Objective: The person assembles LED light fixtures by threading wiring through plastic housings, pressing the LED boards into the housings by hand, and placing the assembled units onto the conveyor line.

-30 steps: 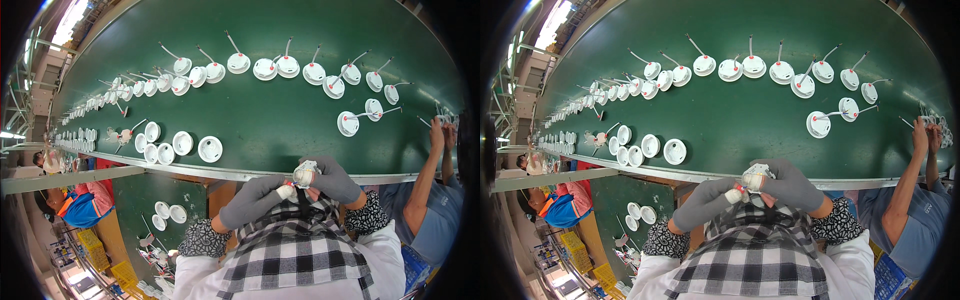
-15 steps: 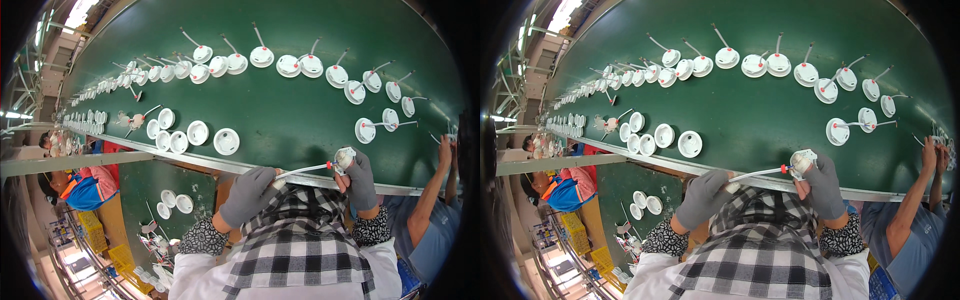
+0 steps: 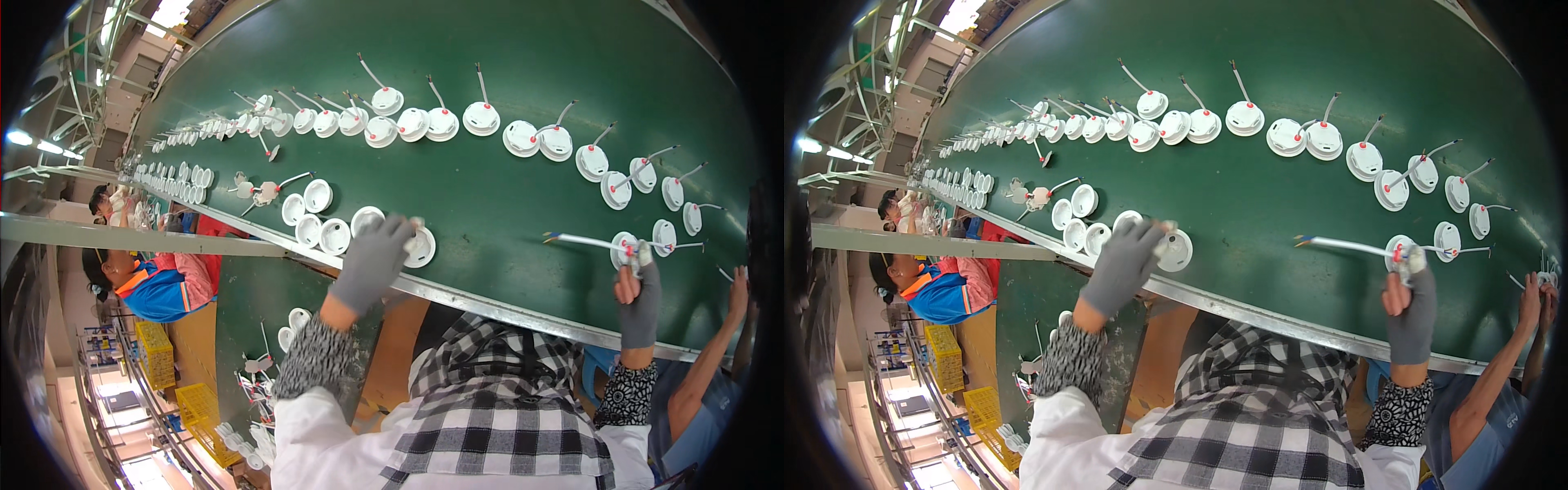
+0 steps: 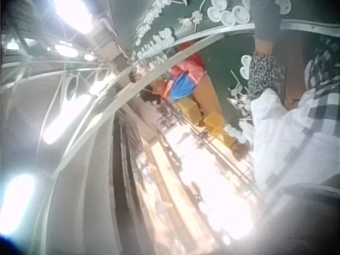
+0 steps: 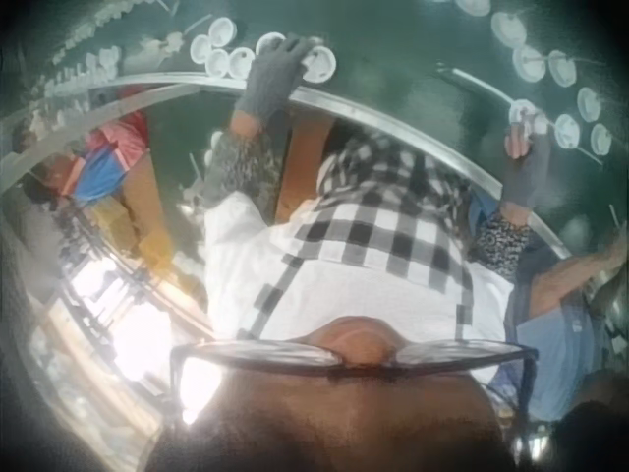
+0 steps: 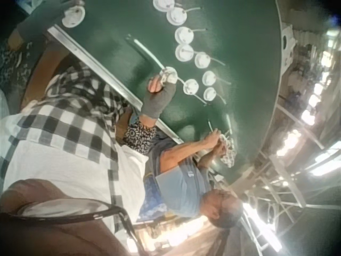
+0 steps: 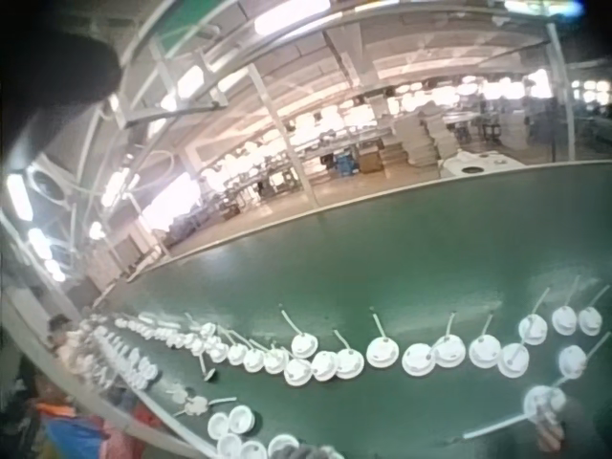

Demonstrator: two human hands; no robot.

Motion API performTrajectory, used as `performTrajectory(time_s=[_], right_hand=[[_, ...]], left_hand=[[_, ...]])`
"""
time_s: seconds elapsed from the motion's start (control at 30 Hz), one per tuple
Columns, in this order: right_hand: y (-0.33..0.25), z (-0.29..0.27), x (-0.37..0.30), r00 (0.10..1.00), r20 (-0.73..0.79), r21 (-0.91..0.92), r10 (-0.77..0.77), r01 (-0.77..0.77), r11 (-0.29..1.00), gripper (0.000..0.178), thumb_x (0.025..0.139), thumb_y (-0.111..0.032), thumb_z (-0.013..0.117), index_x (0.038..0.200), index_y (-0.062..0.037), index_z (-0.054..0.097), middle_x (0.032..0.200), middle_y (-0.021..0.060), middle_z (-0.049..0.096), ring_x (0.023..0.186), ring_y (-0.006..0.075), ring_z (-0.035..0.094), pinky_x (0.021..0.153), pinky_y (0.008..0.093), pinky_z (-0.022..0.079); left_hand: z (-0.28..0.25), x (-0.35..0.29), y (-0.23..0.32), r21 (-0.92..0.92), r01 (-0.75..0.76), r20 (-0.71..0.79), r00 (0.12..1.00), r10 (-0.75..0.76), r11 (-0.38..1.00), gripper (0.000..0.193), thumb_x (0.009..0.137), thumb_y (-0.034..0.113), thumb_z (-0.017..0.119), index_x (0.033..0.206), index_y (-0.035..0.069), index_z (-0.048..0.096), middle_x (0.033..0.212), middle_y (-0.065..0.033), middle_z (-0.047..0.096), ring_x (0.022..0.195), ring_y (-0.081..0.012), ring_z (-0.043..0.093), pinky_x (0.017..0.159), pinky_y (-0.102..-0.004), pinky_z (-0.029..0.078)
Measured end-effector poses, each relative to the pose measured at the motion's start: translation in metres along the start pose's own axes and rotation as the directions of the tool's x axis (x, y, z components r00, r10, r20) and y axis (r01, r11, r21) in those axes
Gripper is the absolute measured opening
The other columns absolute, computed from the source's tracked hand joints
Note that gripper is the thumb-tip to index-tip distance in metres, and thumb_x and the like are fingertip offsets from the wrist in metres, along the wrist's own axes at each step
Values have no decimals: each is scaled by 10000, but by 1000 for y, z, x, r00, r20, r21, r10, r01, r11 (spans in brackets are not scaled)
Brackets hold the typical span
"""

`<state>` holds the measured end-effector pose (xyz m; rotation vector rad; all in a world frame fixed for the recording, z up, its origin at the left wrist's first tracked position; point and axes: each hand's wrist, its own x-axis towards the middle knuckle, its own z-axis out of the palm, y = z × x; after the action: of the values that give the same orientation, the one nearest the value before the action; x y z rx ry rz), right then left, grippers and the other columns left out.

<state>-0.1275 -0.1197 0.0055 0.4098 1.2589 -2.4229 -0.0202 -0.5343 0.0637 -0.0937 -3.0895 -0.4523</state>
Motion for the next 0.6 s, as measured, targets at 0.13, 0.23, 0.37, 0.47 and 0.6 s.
performTrajectory(time_s=[0.13,0.23,0.37,0.47,0.6], right_hand=[[29,57,-19,981,187,-51,60,-51,997,163,940,-271,546,1007,-123,554,686,-41,491,488,43,410,433,202,316],[38,69,-26,999,34,-124,23,-18,992,221,930,-328,567,1014,-125,545,670,-46,469,515,25,405,440,195,314],[58,98,-28,956,197,-281,-216,266,922,233,945,-289,543,962,-57,539,761,-14,505,563,60,451,529,192,354],[81,119,-30,759,389,-407,-523,650,641,254,933,-261,551,942,-8,529,959,94,555,762,116,510,603,217,379],[86,124,-51,852,254,-232,-458,514,826,258,914,-248,573,1008,-11,533,1029,113,558,909,164,559,722,291,485]], left_hand=[[28,3,-47,158,-113,132,987,93,981,433,746,18,586,1159,149,593,975,-56,588,918,-259,580,800,-395,485],[51,13,-53,107,-70,162,985,52,992,360,756,62,604,1102,156,618,940,-46,598,927,-246,601,789,-387,496],[37,13,23,-318,90,-34,994,-106,944,286,775,122,620,1057,74,611,836,-105,634,808,-275,637,720,-404,506],[26,-4,90,-739,203,112,977,-180,643,290,799,164,621,1043,11,589,707,-133,618,671,-256,626,677,-391,502],[26,-11,111,-884,334,321,942,-95,328,381,838,215,631,1153,12,561,887,-125,640,830,-199,616,772,-343,488]])
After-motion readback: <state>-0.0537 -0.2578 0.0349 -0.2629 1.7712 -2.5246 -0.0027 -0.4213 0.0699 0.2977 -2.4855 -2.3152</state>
